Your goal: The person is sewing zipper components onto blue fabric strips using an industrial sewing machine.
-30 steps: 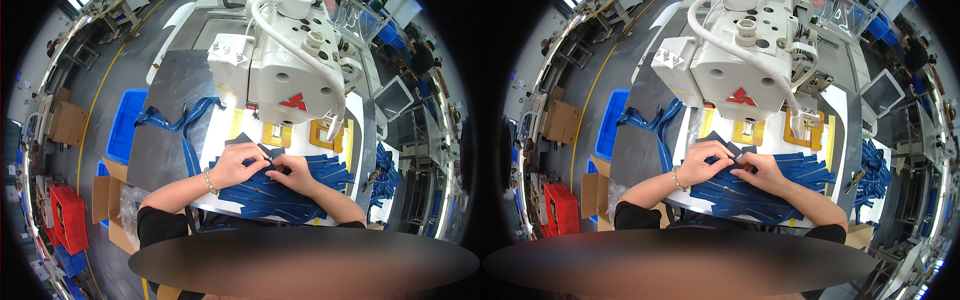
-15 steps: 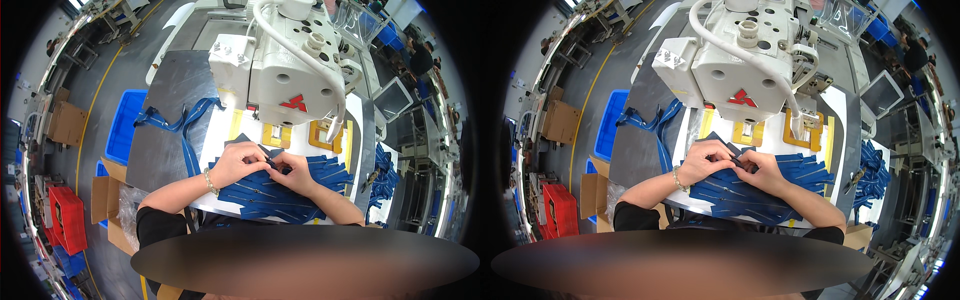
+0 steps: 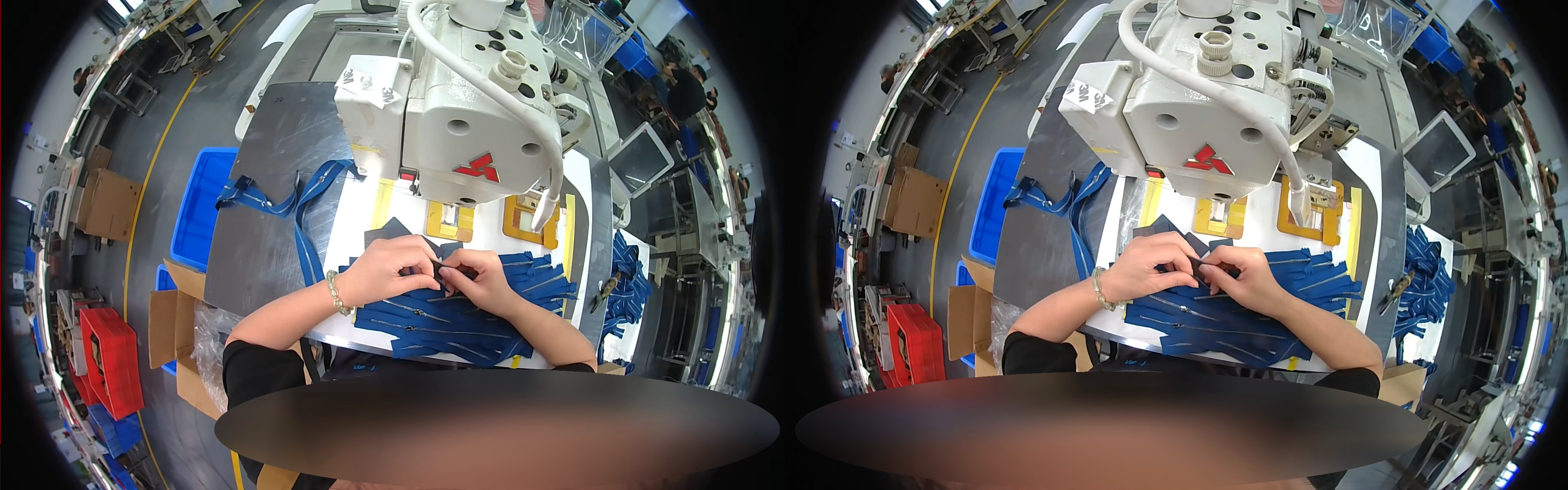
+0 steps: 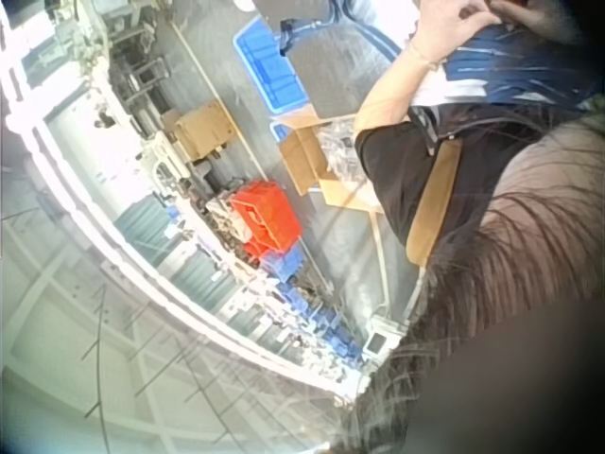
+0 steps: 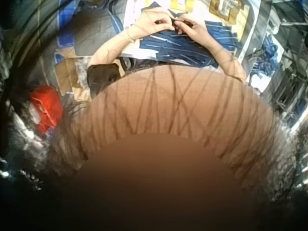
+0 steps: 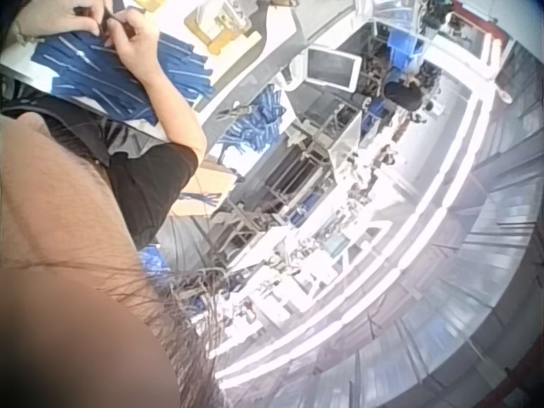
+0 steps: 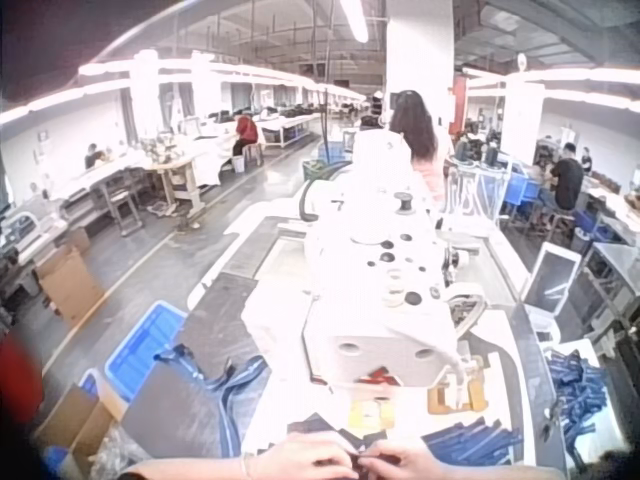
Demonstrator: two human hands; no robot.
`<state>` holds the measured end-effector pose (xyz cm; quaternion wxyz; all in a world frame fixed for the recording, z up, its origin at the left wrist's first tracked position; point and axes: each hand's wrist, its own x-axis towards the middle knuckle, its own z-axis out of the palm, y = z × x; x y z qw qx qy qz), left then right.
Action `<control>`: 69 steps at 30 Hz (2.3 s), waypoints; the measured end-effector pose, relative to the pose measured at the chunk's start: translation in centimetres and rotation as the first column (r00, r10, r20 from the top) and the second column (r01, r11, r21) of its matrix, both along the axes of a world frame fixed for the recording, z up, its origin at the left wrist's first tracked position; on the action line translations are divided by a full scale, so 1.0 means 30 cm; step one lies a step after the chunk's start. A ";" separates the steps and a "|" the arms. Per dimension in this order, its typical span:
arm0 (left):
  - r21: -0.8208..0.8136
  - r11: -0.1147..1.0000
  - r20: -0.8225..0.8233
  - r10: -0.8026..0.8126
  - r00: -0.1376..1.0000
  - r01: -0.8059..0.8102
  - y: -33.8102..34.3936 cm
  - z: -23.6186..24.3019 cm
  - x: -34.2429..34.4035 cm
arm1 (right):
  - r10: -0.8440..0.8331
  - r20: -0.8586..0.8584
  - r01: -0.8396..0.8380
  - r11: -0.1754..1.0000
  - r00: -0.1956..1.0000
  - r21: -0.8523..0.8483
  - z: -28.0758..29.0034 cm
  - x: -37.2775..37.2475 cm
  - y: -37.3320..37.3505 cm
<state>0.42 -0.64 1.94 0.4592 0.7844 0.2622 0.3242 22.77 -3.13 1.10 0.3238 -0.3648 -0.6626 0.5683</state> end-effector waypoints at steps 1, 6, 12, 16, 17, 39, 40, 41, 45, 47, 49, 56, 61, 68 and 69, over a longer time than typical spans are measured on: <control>0.000 1.000 0.001 0.000 1.000 0.000 0.000 -0.003 0.002 | -0.037 -0.022 0.036 0.998 0.999 -0.056 -0.001 0.001 0.000; 0.277 0.957 -0.008 0.091 0.996 -0.086 0.003 -0.026 0.001 | -0.115 -0.115 0.095 0.981 0.987 -0.170 -0.019 -0.001 0.003; 0.103 0.980 0.105 0.162 0.981 -0.173 -0.020 0.000 0.013 | -0.081 -0.135 0.064 0.990 0.988 -0.128 -0.013 -0.005 0.009; -0.042 0.976 0.157 0.216 0.964 -0.212 -0.019 -0.013 0.020 | -0.084 -0.105 0.077 0.995 0.991 -0.070 -0.016 -0.008 0.007; -0.142 0.969 0.180 0.224 0.958 -0.200 -0.018 -0.019 0.020 | -0.089 -0.102 0.084 0.995 0.991 -0.052 -0.015 -0.008 0.006; -0.546 0.835 0.346 0.294 0.891 -0.064 -0.008 -0.072 0.056 | -0.177 -0.110 0.167 0.981 0.978 -0.099 -0.029 -0.007 0.004; -0.547 0.835 0.346 0.293 0.892 -0.062 -0.009 -0.070 0.057 | -0.171 -0.114 0.159 0.982 0.979 -0.102 -0.033 -0.004 0.006; -0.536 0.842 0.347 0.290 0.892 -0.065 -0.010 -0.069 0.057 | -0.163 -0.118 0.151 0.983 0.980 -0.104 -0.036 -0.004 0.007; -0.514 0.856 0.367 0.284 0.886 -0.061 -0.012 -0.067 0.051 | -0.141 -0.121 0.132 0.988 0.983 -0.074 -0.025 -0.009 0.006; -0.518 0.854 0.384 0.287 0.877 -0.053 -0.013 -0.064 0.048 | -0.109 -0.213 0.086 0.990 0.971 -0.112 -0.016 -0.005 0.006; -0.521 0.852 0.401 0.290 0.869 -0.043 -0.012 -0.060 0.046 | -0.091 -0.198 0.084 0.996 0.976 -0.043 -0.003 -0.013 0.000; -0.521 0.853 0.363 0.247 0.899 -0.024 -0.008 -0.059 0.027 | -0.122 -0.106 0.128 0.991 0.987 0.045 -0.030 -0.013 0.004; -0.458 0.881 0.239 0.247 0.939 -0.115 -0.005 -0.026 0.027 | -0.123 -0.087 0.131 0.987 0.989 0.093 -0.031 -0.013 0.003; -0.117 0.993 0.134 0.049 0.990 -0.033 0.050 -0.012 0.004 | -0.134 -0.305 0.079 0.979 0.943 -0.185 -0.028 -0.003 0.013; -0.041 0.999 0.159 -0.029 0.987 0.036 0.055 -0.019 0.002 | -0.106 -0.214 0.071 0.984 0.971 -0.166 -0.024 -0.005 0.013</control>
